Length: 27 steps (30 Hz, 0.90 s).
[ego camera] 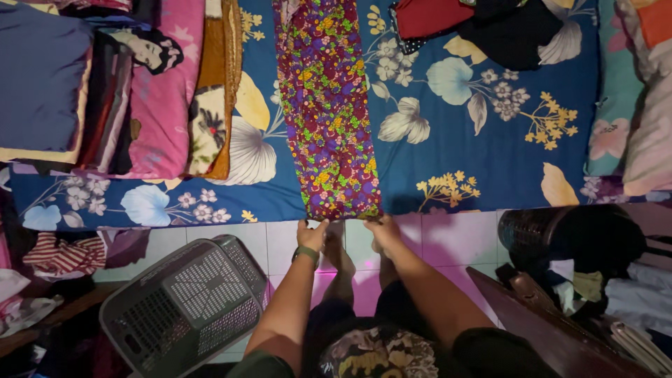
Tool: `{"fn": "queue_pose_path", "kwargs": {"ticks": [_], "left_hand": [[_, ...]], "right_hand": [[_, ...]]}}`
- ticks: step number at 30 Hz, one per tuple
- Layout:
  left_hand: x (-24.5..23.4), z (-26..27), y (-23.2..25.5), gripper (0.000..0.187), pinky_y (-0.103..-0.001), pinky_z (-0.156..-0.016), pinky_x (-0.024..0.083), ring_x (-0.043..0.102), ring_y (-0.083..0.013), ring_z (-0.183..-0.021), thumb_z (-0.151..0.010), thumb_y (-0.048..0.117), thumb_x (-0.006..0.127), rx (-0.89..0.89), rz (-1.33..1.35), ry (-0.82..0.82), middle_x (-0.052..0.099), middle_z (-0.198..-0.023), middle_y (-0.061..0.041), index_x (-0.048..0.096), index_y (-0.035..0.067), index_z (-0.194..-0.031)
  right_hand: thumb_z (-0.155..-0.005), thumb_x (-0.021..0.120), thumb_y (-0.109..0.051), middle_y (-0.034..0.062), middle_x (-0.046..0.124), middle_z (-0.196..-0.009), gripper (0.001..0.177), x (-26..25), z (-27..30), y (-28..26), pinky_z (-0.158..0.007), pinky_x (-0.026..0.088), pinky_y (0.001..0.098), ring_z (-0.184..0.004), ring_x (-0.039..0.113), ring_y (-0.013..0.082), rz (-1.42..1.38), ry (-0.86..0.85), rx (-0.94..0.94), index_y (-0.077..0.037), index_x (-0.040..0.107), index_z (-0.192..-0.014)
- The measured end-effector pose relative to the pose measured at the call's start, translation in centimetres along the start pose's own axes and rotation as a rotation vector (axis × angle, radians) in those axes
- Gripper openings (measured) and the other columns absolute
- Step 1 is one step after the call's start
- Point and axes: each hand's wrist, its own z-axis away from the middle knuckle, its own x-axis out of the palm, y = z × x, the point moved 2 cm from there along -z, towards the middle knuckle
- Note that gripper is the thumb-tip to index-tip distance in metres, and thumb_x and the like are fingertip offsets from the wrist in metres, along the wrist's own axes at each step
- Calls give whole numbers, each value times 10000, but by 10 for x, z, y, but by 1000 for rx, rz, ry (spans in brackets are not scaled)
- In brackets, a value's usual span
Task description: The person folds several pieces of clothing on a bed, including a green striped shirt, a pink patterned cloth, and a purple floral garment. Each item is smoothed, folded into a compact rectangle, and placed on a growing stack.
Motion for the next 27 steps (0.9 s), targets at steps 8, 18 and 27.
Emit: {"fn": "queue_pose_path", "kwargs": {"ticks": [8, 18, 27], "left_hand": [[3, -9, 9, 430, -306, -590, 480, 588, -133, -661, -805, 300, 873, 301, -134, -4, 659, -803, -28, 704, 11, -1075], [-2, 7, 0, 89, -272, -566, 494, 632, -115, -661, -913, 97, 657, 286, 117, -287, 710, -800, -44, 710, 27, -926], [-17, 43, 3, 503, -314, -509, 524, 675, -163, -623, -889, 19, 641, 237, 190, -225, 715, -804, -87, 462, 57, -1358]], "right_hand": [[-863, 785, -188, -36, 643, -801, 238, 4, -6, 2, -545, 401, 275, -623, 501, 97, -147, -72, 290, -89, 688, -1057], [-931, 657, -116, 58, 724, -971, 270, -4, 27, -39, -677, 546, 344, -807, 686, 173, -145, -271, 196, -89, 639, -1199], [-952, 657, -140, 48, 702, -951, 266, -14, 52, -46, -521, 415, 251, -763, 651, 117, -356, -214, 272, -91, 620, -1211]]}}
